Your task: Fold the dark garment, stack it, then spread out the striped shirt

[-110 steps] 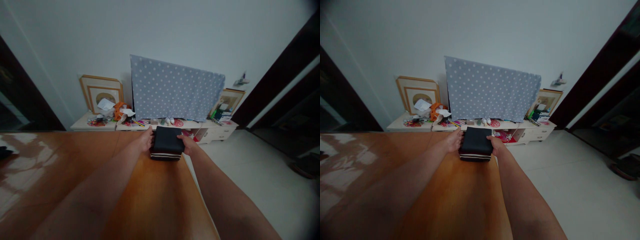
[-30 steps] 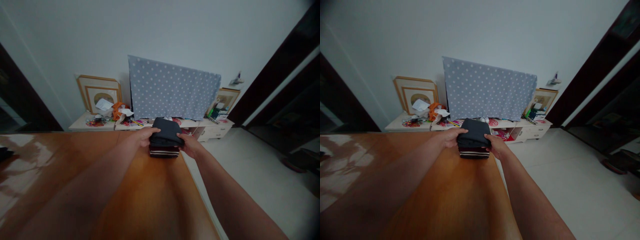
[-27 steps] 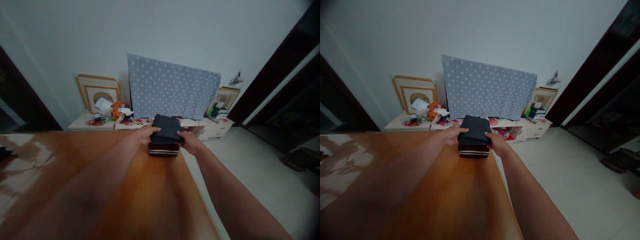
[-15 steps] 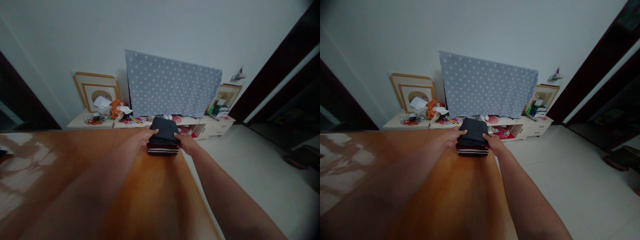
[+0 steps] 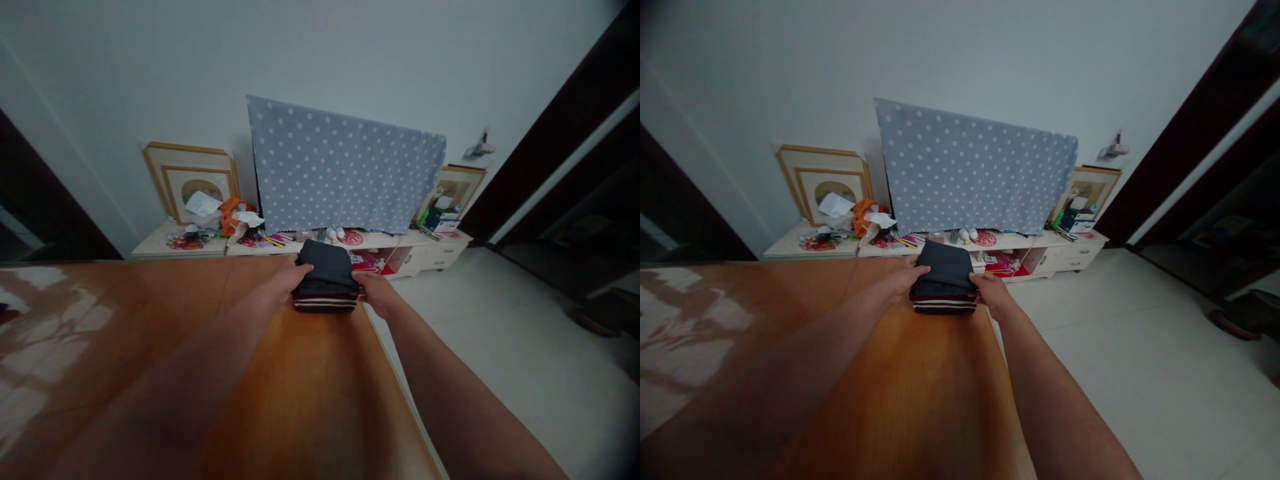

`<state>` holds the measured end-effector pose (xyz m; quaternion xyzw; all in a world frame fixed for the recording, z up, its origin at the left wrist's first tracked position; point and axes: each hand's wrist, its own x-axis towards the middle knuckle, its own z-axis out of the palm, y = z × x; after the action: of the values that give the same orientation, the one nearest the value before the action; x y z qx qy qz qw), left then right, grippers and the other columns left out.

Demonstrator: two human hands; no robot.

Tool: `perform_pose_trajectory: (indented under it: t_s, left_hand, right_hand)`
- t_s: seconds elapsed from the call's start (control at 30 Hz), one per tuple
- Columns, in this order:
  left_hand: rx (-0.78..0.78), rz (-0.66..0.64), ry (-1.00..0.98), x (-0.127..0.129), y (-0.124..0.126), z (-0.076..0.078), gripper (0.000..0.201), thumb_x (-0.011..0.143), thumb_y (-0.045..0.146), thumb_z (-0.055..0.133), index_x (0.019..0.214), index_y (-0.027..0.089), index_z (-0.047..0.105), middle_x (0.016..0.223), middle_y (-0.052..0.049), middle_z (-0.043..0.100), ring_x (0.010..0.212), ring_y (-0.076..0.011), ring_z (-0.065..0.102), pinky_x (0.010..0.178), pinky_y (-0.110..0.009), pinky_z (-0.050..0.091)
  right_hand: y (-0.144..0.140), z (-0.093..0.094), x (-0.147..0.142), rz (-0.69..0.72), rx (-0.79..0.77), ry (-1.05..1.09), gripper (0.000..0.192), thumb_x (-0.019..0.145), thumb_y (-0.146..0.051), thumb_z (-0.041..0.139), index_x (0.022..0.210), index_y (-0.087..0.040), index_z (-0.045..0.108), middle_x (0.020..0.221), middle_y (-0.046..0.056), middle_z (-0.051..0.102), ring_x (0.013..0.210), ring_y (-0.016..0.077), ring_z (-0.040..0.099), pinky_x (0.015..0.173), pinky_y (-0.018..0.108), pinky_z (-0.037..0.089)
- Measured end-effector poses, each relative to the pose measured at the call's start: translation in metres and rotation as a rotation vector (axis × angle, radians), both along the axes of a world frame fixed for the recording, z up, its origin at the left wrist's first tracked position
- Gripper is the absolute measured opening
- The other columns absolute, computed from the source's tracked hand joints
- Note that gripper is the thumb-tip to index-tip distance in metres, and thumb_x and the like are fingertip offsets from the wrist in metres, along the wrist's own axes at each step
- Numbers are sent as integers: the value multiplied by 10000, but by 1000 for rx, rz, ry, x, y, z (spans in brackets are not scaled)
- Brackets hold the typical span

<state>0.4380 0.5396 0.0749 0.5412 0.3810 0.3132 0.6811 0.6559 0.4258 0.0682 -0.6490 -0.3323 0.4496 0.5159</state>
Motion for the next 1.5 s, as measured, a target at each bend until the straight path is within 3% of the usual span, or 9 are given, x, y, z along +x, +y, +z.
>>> perform_pose_trajectory:
  t_s: [0.23,0.37,0.5,0.6,0.73,0.93,1.1,1.23,1.5]
  left_hand:
    - [511,376,294,-4,17,21,246,933,342,455,872,182,633,979,-66,687,1027,-240,602,899,-326,466]
    - [716,304,339,0,32,27,322,973,328,380,1018,202,672,1131,-94,680,1164,-252,564,1019,-363,420]
    - [911,185,518,12,31,24,448,995,402,367,1369,230,544,1523,-80,459,1468,-261,275,1214,-439,152]
    - [938,9,692,19,22,18,538,989,475,370,1489,286,420,1641,-23,250,1531,-293,57,1207,-553,-24]
    - [937,-160,837,19,13,8,590,969,529,380,1498,273,423,1651,-63,204,1528,-340,10,1154,-640,-102]
    - [947,-109,868,15,9,1,633,951,581,372,1514,295,406,1663,-57,150,1526,-338,-54,1149,-627,-131]
    - [952,-96,921,15,9,0,696,939,610,362,1550,278,339,1667,-64,113,1525,-339,-68,1142,-638,-141]
    - [925,-78,918,13,9,-6,755,919,641,365,1567,261,299,1664,-74,136,1526,-344,-46,1158,-624,-126]
    - [891,-45,906,15,6,-15,788,915,671,351,1567,235,283,1665,-88,115,1531,-327,-12,1174,-604,-112]
  right_hand:
    - [0,1,16,-327,29,-195,251,782,-425,630,896,-208,685,853,46,718,715,165,634,549,251,424]
    - [7,-1,15,-306,169,-339,290,805,-439,576,921,-215,720,921,32,729,868,199,644,705,290,497]
    - [16,4,7,-222,268,-400,354,824,-452,568,1041,-225,733,1125,33,723,1097,215,619,977,347,464]
    - [23,5,4,-156,307,-409,334,836,-419,569,1064,-242,737,1207,35,703,1169,203,601,1063,350,410]
    - [28,-3,12,-148,250,-469,370,869,-449,543,1101,-227,725,1194,62,709,1166,214,613,1070,380,409]
    - [35,7,5,-61,242,-858,462,988,-465,359,1248,-235,664,1321,76,643,1269,234,549,1110,412,373]
    - [51,22,-26,129,119,-1152,563,1017,-477,283,1490,-219,446,1596,69,335,1507,277,194,1196,527,200]
    - [56,11,-38,264,-29,-1200,600,1015,-540,259,1537,-259,353,1639,58,223,1522,319,90,1168,644,137]
    - [55,-7,-34,274,-73,-1163,601,1021,-532,227,1564,-282,288,1658,47,144,1526,313,68,1174,633,144]
